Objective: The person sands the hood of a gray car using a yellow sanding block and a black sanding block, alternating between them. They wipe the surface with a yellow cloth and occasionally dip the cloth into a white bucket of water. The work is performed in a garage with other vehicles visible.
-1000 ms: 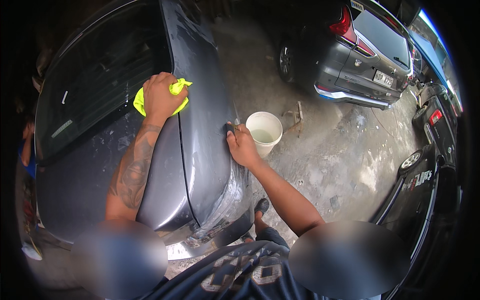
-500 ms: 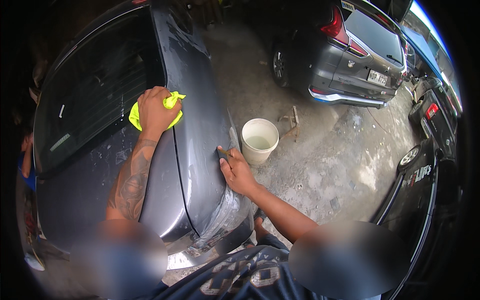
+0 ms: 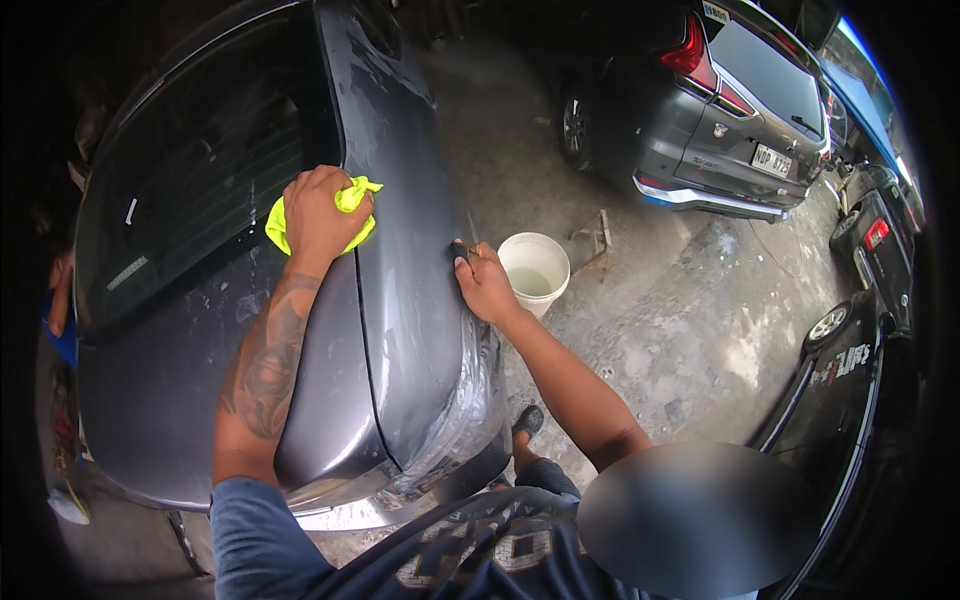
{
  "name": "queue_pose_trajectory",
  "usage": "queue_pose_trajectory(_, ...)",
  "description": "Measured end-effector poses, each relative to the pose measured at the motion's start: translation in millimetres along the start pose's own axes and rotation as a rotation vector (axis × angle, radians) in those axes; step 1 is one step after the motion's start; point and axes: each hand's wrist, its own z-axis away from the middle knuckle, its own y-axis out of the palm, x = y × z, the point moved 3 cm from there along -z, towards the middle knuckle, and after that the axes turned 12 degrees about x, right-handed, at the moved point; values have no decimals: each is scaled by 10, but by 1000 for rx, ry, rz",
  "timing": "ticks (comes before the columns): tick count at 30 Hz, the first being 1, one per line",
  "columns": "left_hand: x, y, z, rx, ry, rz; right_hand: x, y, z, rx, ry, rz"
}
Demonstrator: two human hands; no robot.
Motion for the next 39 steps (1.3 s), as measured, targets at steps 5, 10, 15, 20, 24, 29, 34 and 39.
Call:
queue_pose_trajectory(5,30,1,29,-7,-5,-37,338,-29,363,13,-109,-81)
queue_pose_trajectory(10,11,3,5,-21,18,-20,-48,6,-75,12,-65,9)
queue_pose_trajectory(15,31,-14,24,2,0,-29,307,-25,281,23,-114,-80)
queue_pose_trajectory(20,42,-13,22,-11,22,-1,173,-62,-49,53,-69,13)
queue_pose_trajectory(24,22,-20,17,-22,13,-18,339,-43,239,36,-146,-26)
queue_pose_trajectory(29,55,17,24,-19,11,-26,170,-14,-76,38,-64,-39)
queue_pose_trajectory(34,-5,3,17,-3,10,-27,181,-14,103,9,-136,-110)
queue_pose_trajectory(39,44,-11,9,-5,0,-20,396,34,88,50,-146,-131)
